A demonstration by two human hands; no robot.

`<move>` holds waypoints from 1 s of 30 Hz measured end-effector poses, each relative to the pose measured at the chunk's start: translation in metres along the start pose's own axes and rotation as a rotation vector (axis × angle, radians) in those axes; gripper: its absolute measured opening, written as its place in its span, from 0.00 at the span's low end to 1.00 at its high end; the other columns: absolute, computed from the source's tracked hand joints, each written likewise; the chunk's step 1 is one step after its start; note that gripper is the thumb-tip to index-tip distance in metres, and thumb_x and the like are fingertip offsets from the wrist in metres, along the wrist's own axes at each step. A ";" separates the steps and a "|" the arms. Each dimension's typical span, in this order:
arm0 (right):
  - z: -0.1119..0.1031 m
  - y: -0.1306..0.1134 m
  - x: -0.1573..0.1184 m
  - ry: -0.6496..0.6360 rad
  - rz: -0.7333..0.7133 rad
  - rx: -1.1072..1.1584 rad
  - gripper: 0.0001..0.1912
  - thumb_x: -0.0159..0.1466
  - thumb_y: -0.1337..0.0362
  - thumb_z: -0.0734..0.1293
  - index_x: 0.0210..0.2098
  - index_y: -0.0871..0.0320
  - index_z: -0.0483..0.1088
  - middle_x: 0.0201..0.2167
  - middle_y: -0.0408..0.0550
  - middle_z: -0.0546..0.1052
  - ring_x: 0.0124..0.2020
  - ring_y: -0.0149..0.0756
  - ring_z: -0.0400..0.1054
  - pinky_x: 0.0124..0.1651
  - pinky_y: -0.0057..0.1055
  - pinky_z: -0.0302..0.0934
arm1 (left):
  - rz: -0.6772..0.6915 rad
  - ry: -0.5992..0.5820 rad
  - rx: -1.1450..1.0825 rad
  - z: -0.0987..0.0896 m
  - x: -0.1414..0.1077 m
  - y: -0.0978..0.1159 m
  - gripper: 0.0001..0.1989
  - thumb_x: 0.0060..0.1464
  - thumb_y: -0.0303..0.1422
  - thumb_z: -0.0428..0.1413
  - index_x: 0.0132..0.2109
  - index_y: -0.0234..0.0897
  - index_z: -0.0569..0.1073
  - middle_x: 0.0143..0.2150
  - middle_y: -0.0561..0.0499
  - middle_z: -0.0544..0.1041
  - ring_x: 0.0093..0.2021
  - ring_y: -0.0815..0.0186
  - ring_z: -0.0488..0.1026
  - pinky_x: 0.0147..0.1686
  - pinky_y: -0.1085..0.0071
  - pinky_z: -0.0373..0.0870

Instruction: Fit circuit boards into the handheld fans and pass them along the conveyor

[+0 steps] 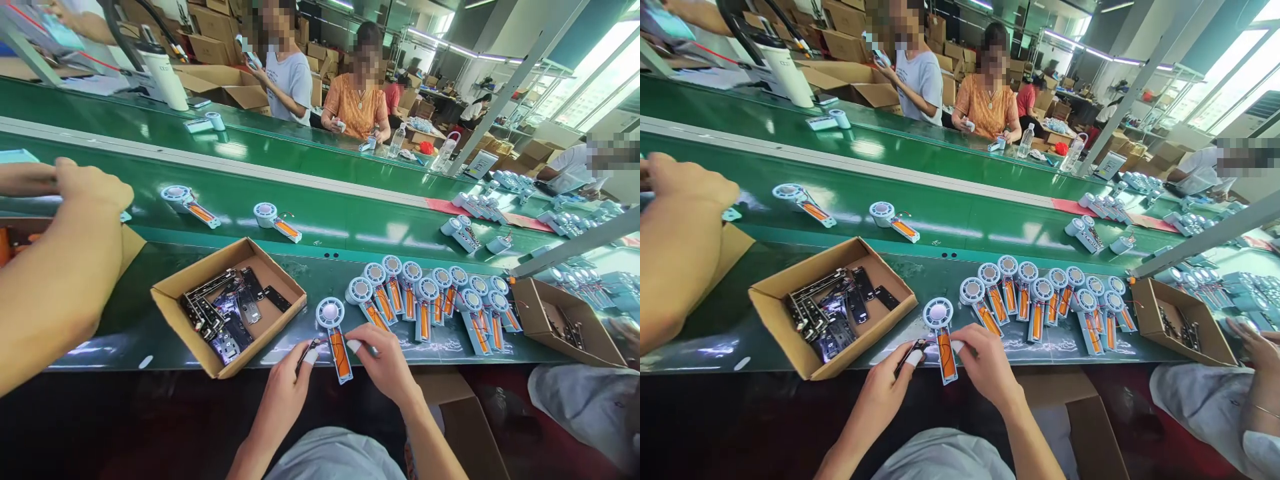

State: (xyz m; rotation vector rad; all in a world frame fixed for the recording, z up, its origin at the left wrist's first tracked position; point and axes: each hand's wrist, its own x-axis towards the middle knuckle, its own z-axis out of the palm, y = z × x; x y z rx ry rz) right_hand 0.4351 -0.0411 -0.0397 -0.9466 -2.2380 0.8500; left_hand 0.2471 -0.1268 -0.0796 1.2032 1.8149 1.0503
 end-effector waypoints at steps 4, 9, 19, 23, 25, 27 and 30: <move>0.020 0.002 0.014 0.183 -0.130 -0.062 0.16 0.70 0.71 0.59 0.50 0.55 0.76 0.43 0.52 0.83 0.45 0.41 0.78 0.48 0.35 0.71 | -0.033 0.025 -0.006 0.001 -0.003 0.003 0.23 0.59 0.42 0.44 0.57 0.36 0.68 0.38 0.44 0.82 0.29 0.59 0.76 0.36 0.61 0.73; 0.052 -0.012 0.024 0.186 0.097 0.199 0.09 0.67 0.66 0.65 0.43 0.55 0.76 0.31 0.45 0.82 0.28 0.33 0.75 0.32 0.26 0.69 | 0.000 0.023 -0.022 0.001 -0.004 0.012 0.14 0.59 0.37 0.43 0.46 0.40 0.69 0.23 0.57 0.71 0.21 0.64 0.69 0.30 0.67 0.69; 0.029 -0.014 0.019 0.011 0.031 0.183 0.15 0.62 0.76 0.63 0.41 0.55 0.78 0.37 0.49 0.79 0.40 0.37 0.73 0.42 0.30 0.67 | -0.002 -0.007 -0.159 -0.003 0.001 0.025 0.16 0.62 0.43 0.46 0.43 0.39 0.74 0.24 0.56 0.69 0.28 0.61 0.72 0.32 0.69 0.70; 0.035 -0.011 0.015 0.029 -0.067 0.063 0.16 0.66 0.75 0.61 0.45 0.55 0.77 0.40 0.51 0.78 0.42 0.39 0.72 0.45 0.33 0.69 | 0.109 -0.029 -0.143 -0.003 0.006 0.027 0.14 0.61 0.41 0.50 0.40 0.39 0.76 0.32 0.51 0.76 0.36 0.60 0.75 0.38 0.69 0.71; 0.037 -0.010 0.013 0.028 -0.096 0.039 0.17 0.67 0.74 0.60 0.47 0.56 0.77 0.42 0.52 0.78 0.43 0.40 0.72 0.46 0.34 0.69 | 0.070 -0.044 -0.173 -0.003 0.008 0.025 0.15 0.61 0.42 0.49 0.39 0.38 0.76 0.29 0.52 0.75 0.33 0.62 0.73 0.34 0.70 0.70; 0.037 -0.009 0.012 0.016 -0.089 0.049 0.16 0.68 0.74 0.61 0.47 0.55 0.77 0.42 0.52 0.78 0.44 0.39 0.72 0.46 0.34 0.69 | 0.003 -0.054 -0.207 -0.003 0.009 0.023 0.16 0.60 0.43 0.50 0.40 0.37 0.76 0.27 0.54 0.72 0.28 0.65 0.69 0.29 0.72 0.67; 0.036 -0.009 0.013 0.020 -0.080 0.079 0.14 0.68 0.73 0.62 0.44 0.55 0.78 0.40 0.51 0.78 0.42 0.38 0.73 0.45 0.32 0.69 | -0.044 -0.067 -0.227 -0.003 0.007 0.021 0.17 0.59 0.43 0.50 0.41 0.36 0.76 0.26 0.55 0.71 0.22 0.69 0.63 0.21 0.74 0.61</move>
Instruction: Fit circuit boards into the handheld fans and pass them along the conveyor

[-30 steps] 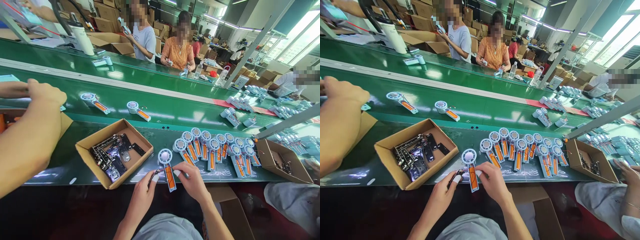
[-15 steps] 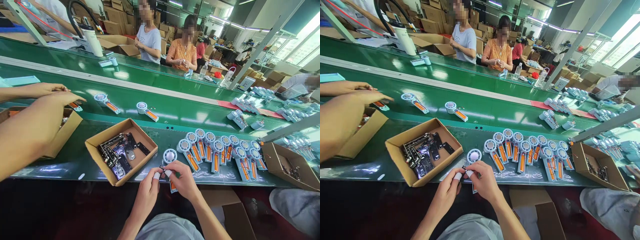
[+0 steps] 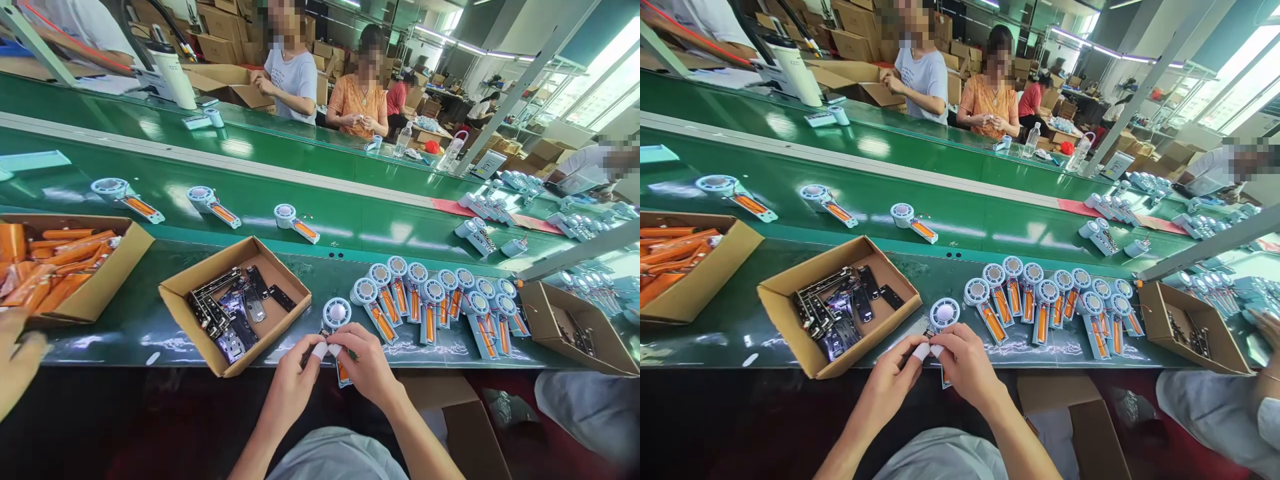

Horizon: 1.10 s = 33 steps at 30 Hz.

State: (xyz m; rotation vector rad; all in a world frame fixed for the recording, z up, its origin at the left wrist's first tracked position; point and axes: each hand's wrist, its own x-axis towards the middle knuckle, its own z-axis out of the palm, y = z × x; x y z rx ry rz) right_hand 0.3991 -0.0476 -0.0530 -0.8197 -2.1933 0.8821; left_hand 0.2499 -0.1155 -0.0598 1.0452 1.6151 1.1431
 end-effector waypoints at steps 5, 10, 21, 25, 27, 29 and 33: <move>0.003 -0.001 0.005 0.100 0.084 0.000 0.11 0.65 0.74 0.64 0.38 0.56 0.77 0.35 0.48 0.78 0.36 0.36 0.72 0.39 0.30 0.68 | -0.007 0.040 -0.010 0.005 -0.007 0.000 0.19 0.61 0.41 0.49 0.53 0.37 0.71 0.25 0.57 0.71 0.21 0.68 0.65 0.19 0.75 0.62; 0.007 -0.003 0.007 0.084 0.083 -0.153 0.11 0.62 0.75 0.64 0.36 0.55 0.75 0.35 0.48 0.77 0.36 0.37 0.72 0.40 0.31 0.67 | -0.026 0.069 -0.049 0.008 -0.010 -0.005 0.23 0.62 0.41 0.48 0.60 0.36 0.64 0.26 0.55 0.75 0.22 0.66 0.71 0.24 0.70 0.71; 0.005 -0.008 0.006 0.025 0.076 -0.105 0.11 0.66 0.73 0.63 0.39 0.56 0.76 0.37 0.49 0.76 0.36 0.35 0.73 0.39 0.28 0.67 | 0.087 0.128 0.084 0.005 -0.014 -0.004 0.17 0.61 0.39 0.49 0.51 0.38 0.74 0.37 0.47 0.82 0.25 0.64 0.77 0.27 0.68 0.76; 0.007 -0.008 0.006 0.085 0.138 -0.017 0.11 0.63 0.74 0.62 0.34 0.56 0.75 0.34 0.47 0.75 0.31 0.32 0.70 0.34 0.25 0.66 | 0.061 0.128 0.007 0.006 -0.013 -0.008 0.17 0.61 0.40 0.50 0.51 0.37 0.74 0.32 0.50 0.81 0.24 0.65 0.76 0.27 0.69 0.76; 0.007 -0.007 0.006 0.096 0.125 -0.044 0.11 0.61 0.75 0.62 0.33 0.56 0.74 0.34 0.47 0.75 0.31 0.32 0.70 0.33 0.25 0.65 | 0.050 0.129 -0.019 0.007 -0.013 -0.009 0.17 0.61 0.40 0.50 0.51 0.37 0.74 0.34 0.49 0.81 0.25 0.66 0.76 0.27 0.69 0.77; 0.007 -0.006 0.006 0.091 0.097 -0.095 0.12 0.60 0.75 0.61 0.33 0.56 0.73 0.34 0.47 0.75 0.31 0.32 0.69 0.34 0.26 0.64 | 0.051 0.131 -0.014 0.008 -0.013 -0.009 0.17 0.62 0.41 0.50 0.51 0.37 0.74 0.36 0.48 0.81 0.26 0.66 0.76 0.28 0.70 0.77; 0.008 -0.006 0.005 0.062 0.029 -0.260 0.12 0.61 0.76 0.61 0.34 0.55 0.73 0.35 0.48 0.76 0.33 0.35 0.69 0.36 0.28 0.64 | 0.078 0.127 0.026 0.009 -0.015 -0.009 0.17 0.61 0.40 0.50 0.51 0.39 0.75 0.39 0.47 0.83 0.28 0.64 0.78 0.30 0.69 0.78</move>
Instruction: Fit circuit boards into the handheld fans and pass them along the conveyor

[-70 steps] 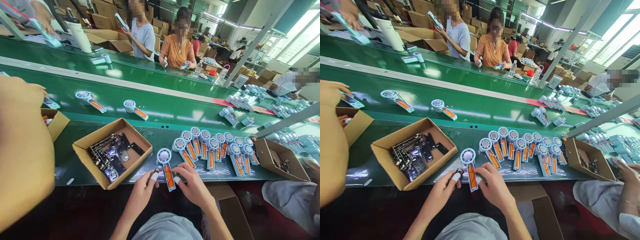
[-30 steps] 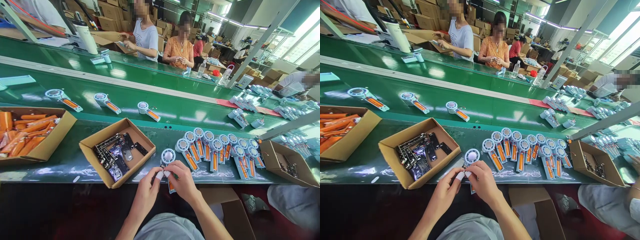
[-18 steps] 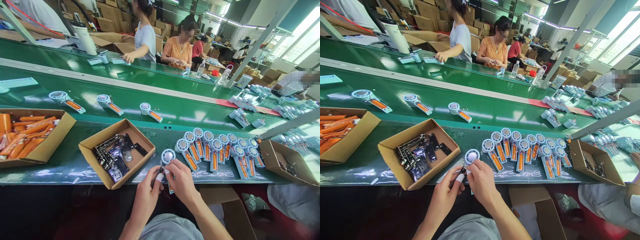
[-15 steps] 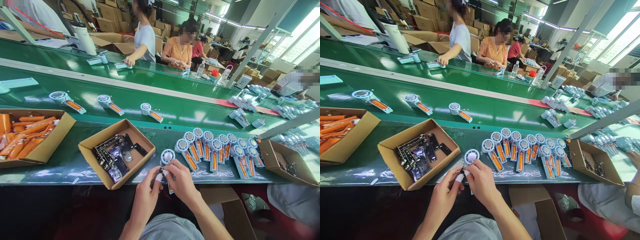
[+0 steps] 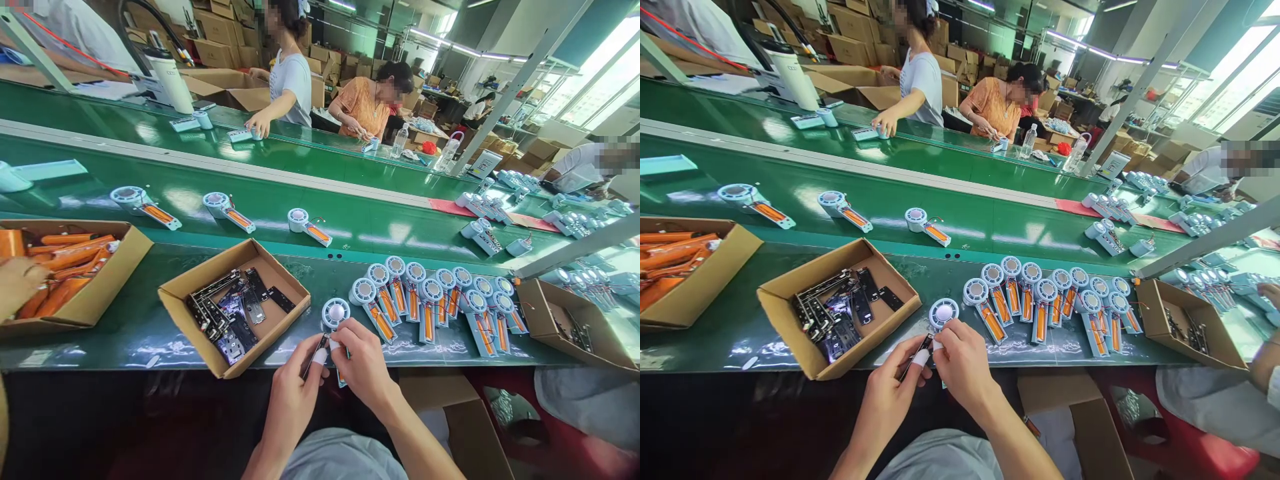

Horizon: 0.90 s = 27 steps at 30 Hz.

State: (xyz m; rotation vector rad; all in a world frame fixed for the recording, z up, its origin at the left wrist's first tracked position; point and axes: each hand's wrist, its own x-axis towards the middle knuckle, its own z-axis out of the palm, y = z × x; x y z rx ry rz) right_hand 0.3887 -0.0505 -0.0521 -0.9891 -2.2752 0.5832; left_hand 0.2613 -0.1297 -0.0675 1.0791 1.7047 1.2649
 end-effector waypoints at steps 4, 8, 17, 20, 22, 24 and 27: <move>0.000 -0.001 0.000 -0.033 -0.065 -0.142 0.12 0.62 0.76 0.61 0.33 0.55 0.72 0.33 0.48 0.75 0.32 0.37 0.67 0.37 0.31 0.63 | 0.045 0.017 0.033 -0.002 0.000 0.002 0.17 0.59 0.39 0.52 0.50 0.39 0.78 0.41 0.46 0.83 0.29 0.62 0.80 0.30 0.68 0.79; -0.008 0.000 0.006 -0.094 0.030 0.100 0.13 0.62 0.77 0.62 0.37 0.56 0.74 0.35 0.47 0.74 0.34 0.35 0.69 0.37 0.28 0.64 | 0.015 -0.044 -0.004 -0.012 0.008 0.002 0.17 0.58 0.40 0.53 0.49 0.39 0.79 0.39 0.47 0.83 0.28 0.62 0.79 0.29 0.68 0.79; -0.020 0.001 0.017 -0.224 0.073 0.318 0.15 0.63 0.78 0.65 0.39 0.55 0.79 0.35 0.45 0.76 0.34 0.33 0.71 0.37 0.26 0.64 | 0.012 -0.275 -0.053 -0.033 0.028 0.008 0.16 0.57 0.39 0.55 0.45 0.38 0.83 0.29 0.50 0.80 0.26 0.65 0.75 0.26 0.72 0.74; -0.018 0.003 0.017 -0.182 0.094 0.336 0.12 0.65 0.75 0.65 0.39 0.55 0.79 0.35 0.46 0.76 0.35 0.34 0.72 0.38 0.28 0.65 | -0.002 -0.302 -0.086 -0.034 0.030 0.010 0.15 0.56 0.38 0.55 0.44 0.37 0.82 0.28 0.50 0.80 0.27 0.64 0.76 0.27 0.71 0.75; -0.021 0.005 0.016 -0.184 0.097 0.345 0.12 0.65 0.74 0.65 0.41 0.54 0.79 0.38 0.47 0.76 0.37 0.34 0.72 0.39 0.28 0.66 | -0.016 -0.291 -0.098 -0.033 0.028 0.008 0.15 0.56 0.38 0.54 0.46 0.37 0.80 0.32 0.49 0.82 0.29 0.63 0.78 0.30 0.69 0.76; -0.027 0.005 0.013 -0.195 0.081 0.309 0.15 0.65 0.74 0.65 0.47 0.54 0.77 0.43 0.49 0.75 0.42 0.36 0.72 0.43 0.30 0.67 | -0.043 -0.261 -0.085 -0.032 0.025 0.005 0.16 0.57 0.38 0.54 0.49 0.38 0.77 0.37 0.48 0.84 0.32 0.62 0.80 0.36 0.66 0.77; -0.037 0.003 0.003 -0.238 0.000 0.125 0.22 0.63 0.77 0.63 0.53 0.53 0.73 0.47 0.51 0.72 0.48 0.39 0.70 0.49 0.34 0.68 | -0.079 -0.227 -0.052 -0.030 0.020 0.002 0.19 0.57 0.39 0.53 0.54 0.39 0.72 0.41 0.47 0.84 0.34 0.60 0.82 0.43 0.62 0.77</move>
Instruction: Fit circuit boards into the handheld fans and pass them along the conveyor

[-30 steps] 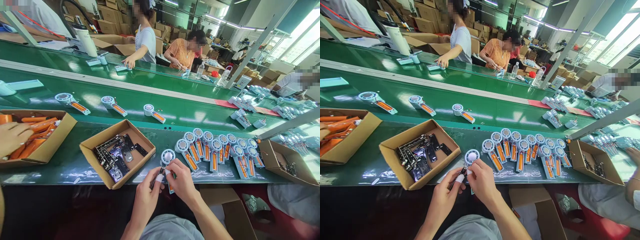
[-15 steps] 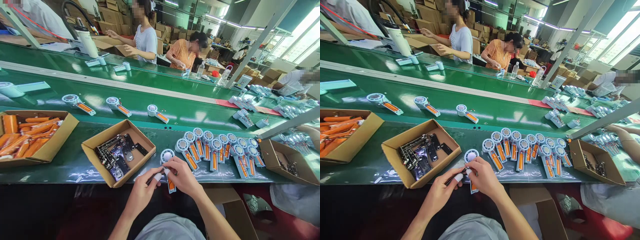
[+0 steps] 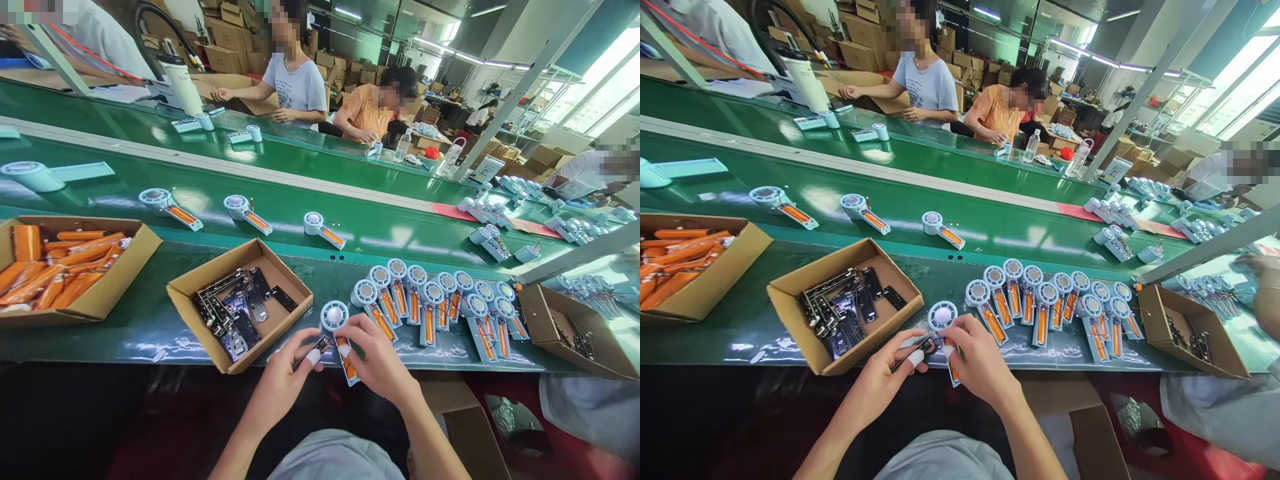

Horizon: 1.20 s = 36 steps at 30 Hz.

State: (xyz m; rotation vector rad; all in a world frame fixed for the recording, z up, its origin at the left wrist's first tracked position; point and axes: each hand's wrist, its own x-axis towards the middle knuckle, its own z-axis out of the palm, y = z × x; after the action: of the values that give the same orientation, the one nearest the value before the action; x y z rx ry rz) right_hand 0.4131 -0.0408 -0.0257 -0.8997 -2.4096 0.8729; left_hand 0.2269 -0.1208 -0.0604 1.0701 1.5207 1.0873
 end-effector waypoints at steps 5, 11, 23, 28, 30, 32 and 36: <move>0.002 -0.001 -0.016 -0.171 -0.105 -0.292 0.16 0.62 0.79 0.62 0.41 0.56 0.74 0.40 0.51 0.72 0.37 0.38 0.70 0.39 0.32 0.69 | -0.018 -0.031 0.013 0.002 -0.005 0.002 0.22 0.59 0.38 0.49 0.59 0.39 0.68 0.42 0.46 0.82 0.32 0.61 0.81 0.36 0.64 0.78; 0.013 0.016 -0.007 0.077 0.023 0.119 0.10 0.70 0.70 0.60 0.42 0.56 0.73 0.37 0.49 0.78 0.37 0.36 0.74 0.41 0.31 0.69 | 0.049 -0.071 0.326 0.008 -0.012 0.002 0.25 0.60 0.28 0.43 0.61 0.40 0.71 0.28 0.51 0.78 0.27 0.62 0.78 0.36 0.65 0.77; 0.023 0.018 0.006 0.083 0.368 0.879 0.13 0.60 0.56 0.72 0.40 0.57 0.79 0.34 0.46 0.80 0.33 0.34 0.74 0.41 0.33 0.70 | 0.249 -0.058 0.605 0.007 -0.016 0.004 0.28 0.59 0.22 0.40 0.60 0.44 0.73 0.48 0.45 0.81 0.46 0.60 0.81 0.44 0.67 0.77; 0.025 0.016 0.004 0.118 0.454 0.765 0.10 0.61 0.58 0.70 0.40 0.56 0.79 0.29 0.46 0.80 0.32 0.37 0.75 0.39 0.34 0.70 | 0.122 0.090 0.433 0.010 -0.015 0.005 0.22 0.63 0.34 0.43 0.59 0.36 0.68 0.45 0.41 0.83 0.40 0.56 0.83 0.41 0.61 0.79; 0.024 0.012 0.005 0.142 0.406 0.660 0.08 0.63 0.60 0.68 0.37 0.56 0.79 0.31 0.47 0.80 0.32 0.36 0.74 0.37 0.32 0.68 | 0.075 0.111 0.360 0.012 -0.015 0.005 0.20 0.62 0.37 0.44 0.56 0.37 0.69 0.43 0.42 0.84 0.30 0.60 0.82 0.37 0.62 0.80; 0.022 0.006 0.006 0.167 0.319 0.512 0.08 0.63 0.65 0.66 0.36 0.56 0.79 0.34 0.48 0.80 0.34 0.36 0.73 0.37 0.31 0.66 | 0.062 0.120 0.283 0.014 -0.015 0.005 0.17 0.61 0.38 0.45 0.52 0.38 0.70 0.44 0.43 0.84 0.27 0.62 0.81 0.34 0.64 0.80; 0.019 -0.006 0.008 0.140 0.222 0.295 0.11 0.61 0.71 0.64 0.35 0.57 0.79 0.32 0.47 0.78 0.31 0.34 0.70 0.35 0.28 0.62 | 0.081 0.157 0.175 0.019 -0.016 0.003 0.15 0.61 0.38 0.47 0.49 0.39 0.73 0.45 0.44 0.84 0.31 0.61 0.83 0.31 0.67 0.81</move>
State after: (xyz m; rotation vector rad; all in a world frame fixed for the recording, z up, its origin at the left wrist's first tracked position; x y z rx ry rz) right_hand 0.3943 -0.0471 -0.0337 -1.0831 -2.0214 1.1680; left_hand 0.2481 -0.1335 -0.0571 1.1971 1.7360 1.1315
